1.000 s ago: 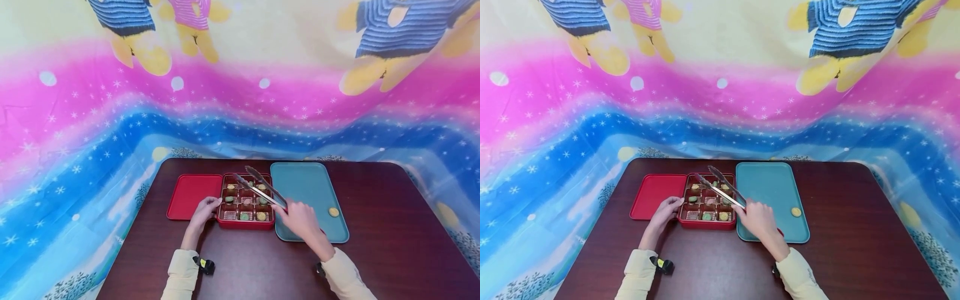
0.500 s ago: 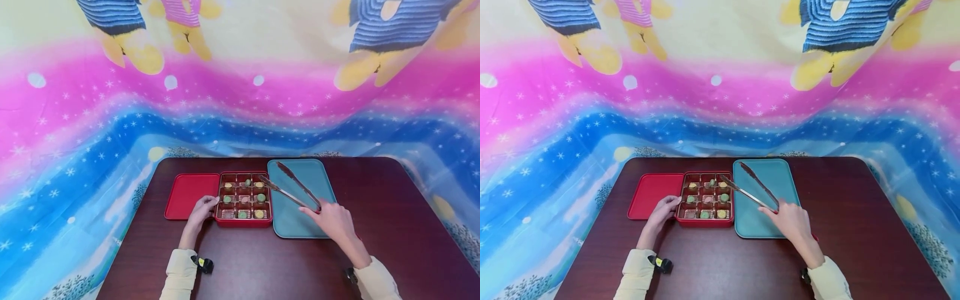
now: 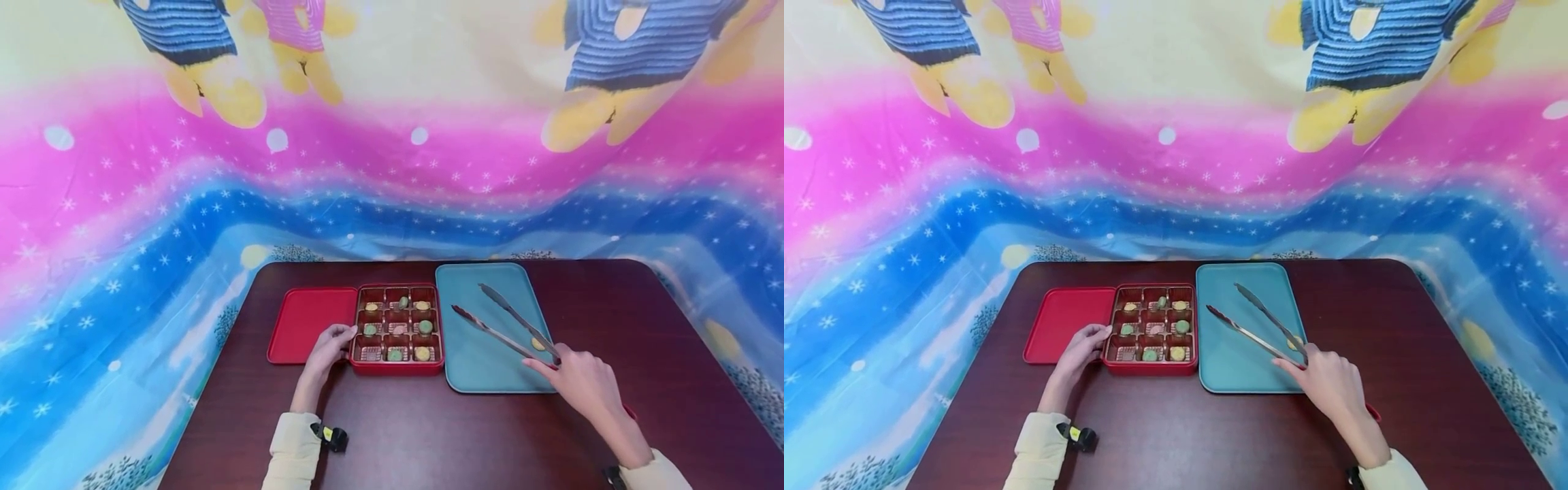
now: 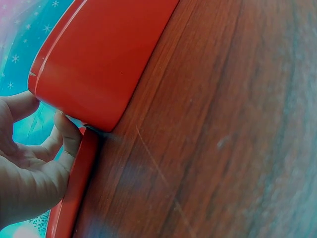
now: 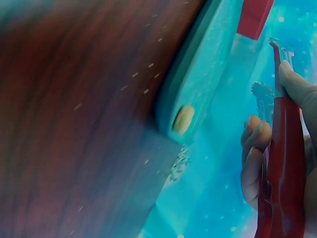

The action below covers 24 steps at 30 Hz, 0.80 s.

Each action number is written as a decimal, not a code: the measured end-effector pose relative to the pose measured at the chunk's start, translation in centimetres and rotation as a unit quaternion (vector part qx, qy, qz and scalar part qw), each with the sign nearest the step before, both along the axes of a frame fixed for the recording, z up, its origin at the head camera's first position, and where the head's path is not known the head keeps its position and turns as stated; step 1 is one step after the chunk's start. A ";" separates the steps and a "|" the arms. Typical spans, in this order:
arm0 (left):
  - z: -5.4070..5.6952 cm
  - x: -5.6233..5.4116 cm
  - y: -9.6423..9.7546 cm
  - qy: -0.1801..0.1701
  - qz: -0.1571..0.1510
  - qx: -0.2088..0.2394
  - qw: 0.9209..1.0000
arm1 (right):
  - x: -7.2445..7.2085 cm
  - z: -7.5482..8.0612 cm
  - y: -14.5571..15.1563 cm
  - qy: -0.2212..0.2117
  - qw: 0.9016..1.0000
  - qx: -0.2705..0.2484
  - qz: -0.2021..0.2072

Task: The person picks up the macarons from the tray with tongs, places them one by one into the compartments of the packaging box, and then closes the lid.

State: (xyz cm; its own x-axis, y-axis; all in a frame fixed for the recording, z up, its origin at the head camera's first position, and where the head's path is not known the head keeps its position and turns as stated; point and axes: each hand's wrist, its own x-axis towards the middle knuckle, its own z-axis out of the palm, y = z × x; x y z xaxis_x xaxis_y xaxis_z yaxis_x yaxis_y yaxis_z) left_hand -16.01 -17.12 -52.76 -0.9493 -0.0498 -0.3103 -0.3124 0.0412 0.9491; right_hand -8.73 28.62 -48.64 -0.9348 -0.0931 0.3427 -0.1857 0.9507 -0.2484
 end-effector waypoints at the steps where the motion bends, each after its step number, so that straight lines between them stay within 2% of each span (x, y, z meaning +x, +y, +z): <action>1: 0.0 0.1 0.0 0.000 0.000 0.001 1.000 | 0.2 -0.1 0.3 -0.003 1.000 0.000 -0.004; 9: -0.2 0.0 -0.1 0.000 0.001 0.002 1.000 | 1.3 -0.9 2.0 0.010 1.000 -0.004 -0.026; 24: -0.1 0.0 -0.1 -0.003 0.000 0.000 1.000 | 2.8 -1.6 4.3 -0.016 0.998 -0.001 -0.058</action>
State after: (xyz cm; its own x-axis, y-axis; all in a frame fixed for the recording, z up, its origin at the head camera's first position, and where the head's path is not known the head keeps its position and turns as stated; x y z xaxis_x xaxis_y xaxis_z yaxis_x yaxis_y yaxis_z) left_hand -15.98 -17.22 -52.81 -0.9475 -0.0494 -0.3159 -0.3179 0.0404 0.9473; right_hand -5.97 32.92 -50.20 -0.9499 0.0180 0.3121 -0.0655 0.9647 -0.2552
